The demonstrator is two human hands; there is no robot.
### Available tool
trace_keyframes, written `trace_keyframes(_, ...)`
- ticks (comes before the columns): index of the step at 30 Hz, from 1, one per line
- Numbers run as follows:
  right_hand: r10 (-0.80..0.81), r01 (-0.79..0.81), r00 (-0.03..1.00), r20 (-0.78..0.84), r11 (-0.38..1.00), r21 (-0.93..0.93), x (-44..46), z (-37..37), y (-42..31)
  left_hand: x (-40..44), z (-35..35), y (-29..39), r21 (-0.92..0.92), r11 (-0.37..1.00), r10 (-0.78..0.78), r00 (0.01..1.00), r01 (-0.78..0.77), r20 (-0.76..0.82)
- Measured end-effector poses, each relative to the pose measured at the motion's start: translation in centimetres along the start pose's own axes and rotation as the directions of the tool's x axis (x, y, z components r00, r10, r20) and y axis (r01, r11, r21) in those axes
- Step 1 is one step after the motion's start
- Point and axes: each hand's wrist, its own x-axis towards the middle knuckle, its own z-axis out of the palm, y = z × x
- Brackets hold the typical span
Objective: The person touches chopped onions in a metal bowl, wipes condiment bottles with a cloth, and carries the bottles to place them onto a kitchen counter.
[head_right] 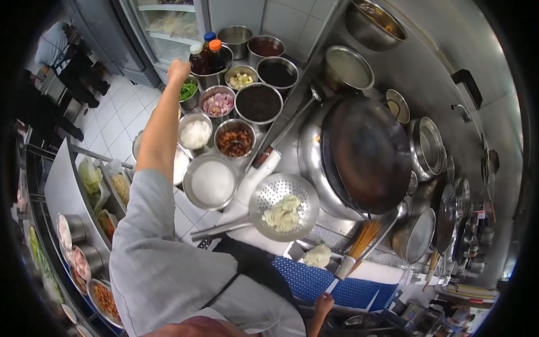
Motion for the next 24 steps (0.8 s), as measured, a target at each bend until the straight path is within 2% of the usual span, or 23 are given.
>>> trace_keyframes(2, 0.044, -0.033, 0.994, 0.097, 0.993, -0.110, -4.3, -0.8, -4.1, 2.7, 1.2, -0.6, 0.104, 0.995, -0.019, 0.998, 0.012, 0.061)
trace_keyframes(5, 0.021, 0.003, 0.981, 0.190, 0.992, -0.122, -6.7, -1.6, -7.5, 6.9, 2.2, -2.2, 0.117, 0.993, -0.029, 0.968, 0.000, 0.249)
trace_keyframes(6, -0.004, 0.026, 0.977, 0.215, 0.995, -0.097, -6.8, -1.7, -7.7, 7.2, 1.4, -2.1, 0.075, 0.997, -0.021, 0.954, -0.002, 0.300)
trace_keyframes(9, -0.083, 0.088, 0.955, 0.284, 0.996, -0.004, -6.7, -1.6, -6.2, 9.5, 4.1, -4.7, -0.242, 0.951, -0.088, 0.917, 0.194, 0.390)
trace_keyframes(10, -0.150, 0.157, 0.941, 0.304, 0.988, 0.000, -6.3, -1.6, -6.0, 9.8, 4.8, -5.0, -0.253, 0.952, -0.070, 0.926, 0.174, 0.372)
trace_keyframes(12, -0.318, 0.343, 0.885, 0.341, 0.939, -0.015, -5.0, -1.9, -5.8, 10.6, 6.3, -5.9, -0.144, 0.986, -0.024, 0.939, 0.078, 0.343)
trace_keyframes(13, -0.116, 0.110, 0.946, 0.304, 0.993, 0.037, -4.8, -1.6, -6.9, 10.9, 6.7, -6.5, -0.089, 0.996, -0.002, 0.945, 0.032, 0.326)
trace_keyframes(14, 0.091, -0.123, 0.963, 0.253, 0.986, 0.114, -5.2, -1.4, -9.6, 10.6, 6.8, -6.7, -0.104, 0.993, -0.022, 0.952, 0.056, 0.304)
trace_keyframes(18, 0.102, -0.128, 0.974, 0.204, 0.984, 0.123, -5.3, -0.1, -12.4, 7.6, 5.4, -4.1, -0.162, 0.979, -0.085, 0.973, 0.121, 0.215)
trace_keyframes(22, 0.126, -0.156, 0.971, 0.202, 0.978, 0.137, -5.4, 0.5, -11.3, 5.2, 3.1, -1.6, -0.178, 0.968, -0.143, 0.972, 0.177, 0.189)
trace_keyframes(24, 0.106, -0.142, 0.969, 0.225, 0.978, 0.154, -5.5, 1.0, -9.5, 5.8, 3.4, -1.6, -0.173, 0.973, -0.122, 0.976, 0.153, 0.178)
